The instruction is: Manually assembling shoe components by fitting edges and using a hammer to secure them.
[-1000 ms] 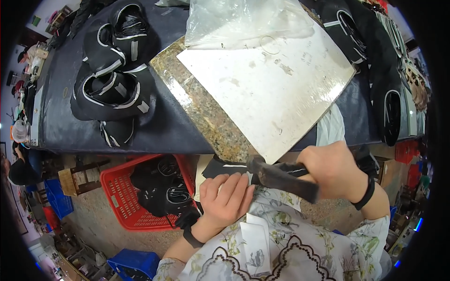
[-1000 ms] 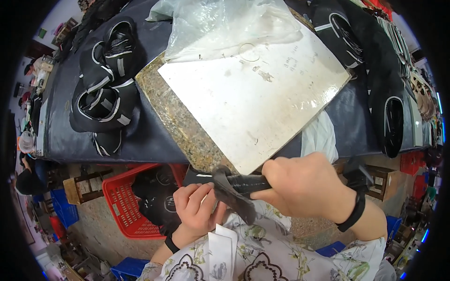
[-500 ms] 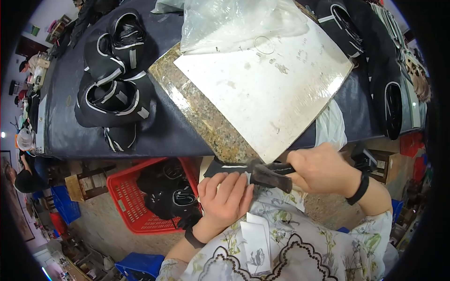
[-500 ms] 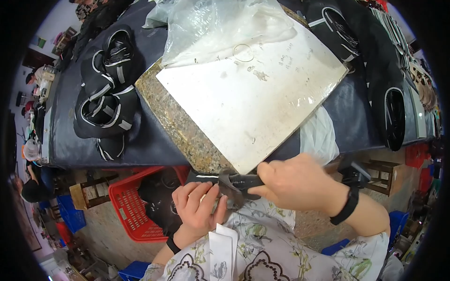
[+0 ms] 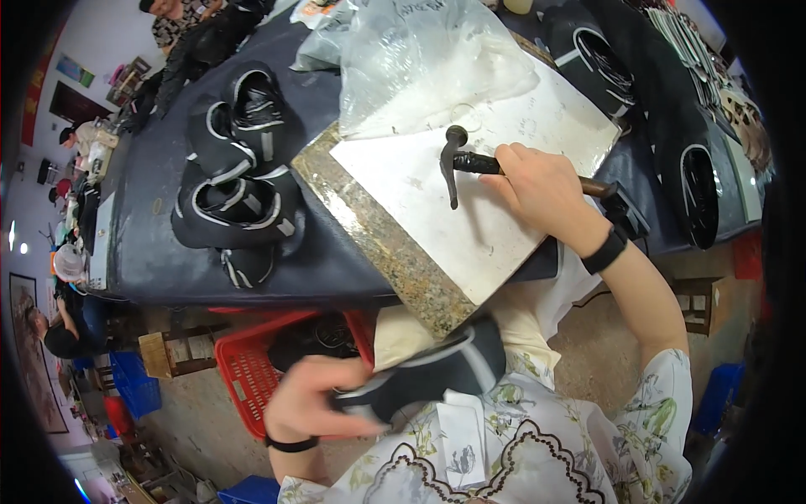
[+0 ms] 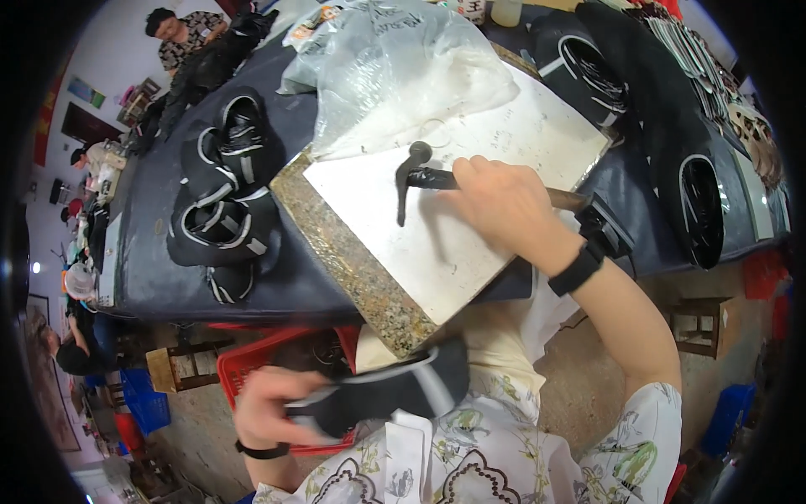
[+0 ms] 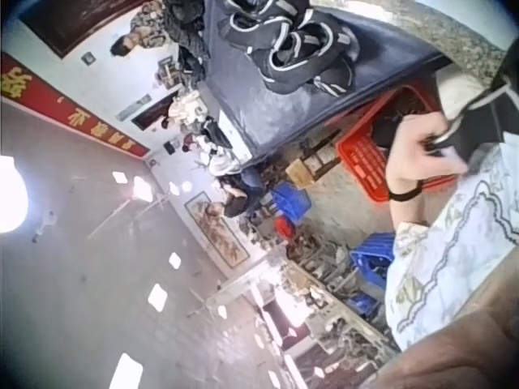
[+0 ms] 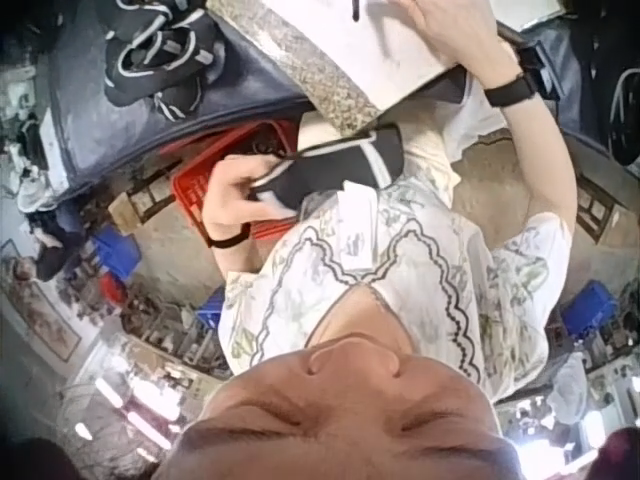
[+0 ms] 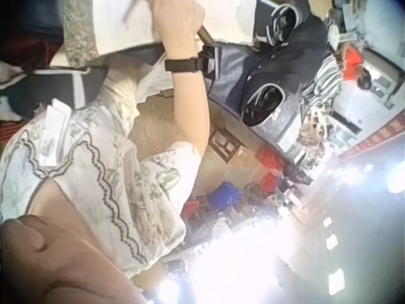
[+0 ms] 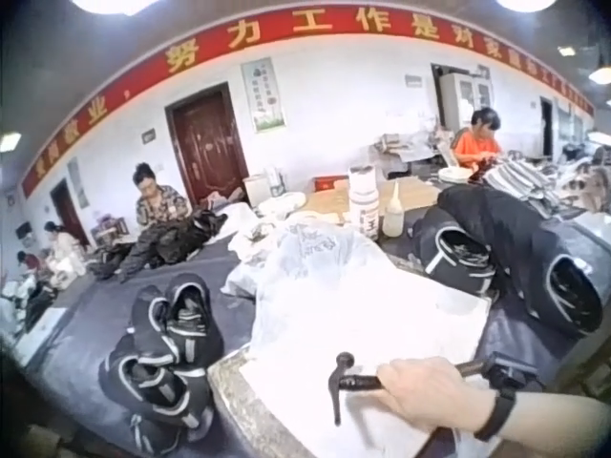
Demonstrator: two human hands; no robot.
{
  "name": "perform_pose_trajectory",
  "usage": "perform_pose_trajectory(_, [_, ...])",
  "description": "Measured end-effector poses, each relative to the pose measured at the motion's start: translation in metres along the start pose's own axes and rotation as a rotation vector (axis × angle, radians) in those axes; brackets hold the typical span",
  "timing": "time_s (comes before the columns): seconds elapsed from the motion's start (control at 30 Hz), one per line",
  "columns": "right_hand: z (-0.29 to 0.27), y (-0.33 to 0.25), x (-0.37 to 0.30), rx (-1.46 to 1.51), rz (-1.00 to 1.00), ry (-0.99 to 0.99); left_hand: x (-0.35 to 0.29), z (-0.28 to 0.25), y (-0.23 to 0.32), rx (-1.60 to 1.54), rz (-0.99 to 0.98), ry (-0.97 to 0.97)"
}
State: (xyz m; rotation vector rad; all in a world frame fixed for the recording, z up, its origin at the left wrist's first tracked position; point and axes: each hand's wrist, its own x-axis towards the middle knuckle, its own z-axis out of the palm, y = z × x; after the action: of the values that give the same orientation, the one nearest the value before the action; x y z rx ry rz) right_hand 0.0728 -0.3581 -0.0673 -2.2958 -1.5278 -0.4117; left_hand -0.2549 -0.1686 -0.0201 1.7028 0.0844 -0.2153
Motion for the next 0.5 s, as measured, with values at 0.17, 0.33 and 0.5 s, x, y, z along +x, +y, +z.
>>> perform_pose_trajectory(0.17, [0.010,-0.016,0.030,0.215,-0.147,0.343,-0.021,0.014,0.057,-0.377,0.411,1.146])
perform_pose_trajectory(0.33, [-0.043,-0.119,0.030,1.237,-0.163,0.018,0.058,0.009,0.055,0.271,0.405,0.785])
perform_pose_trajectory(0.5, [-0.030,-0.109,0.042,1.419,0.154,-0.164,0.079,0.003,0.056,0.228,0.375,0.539])
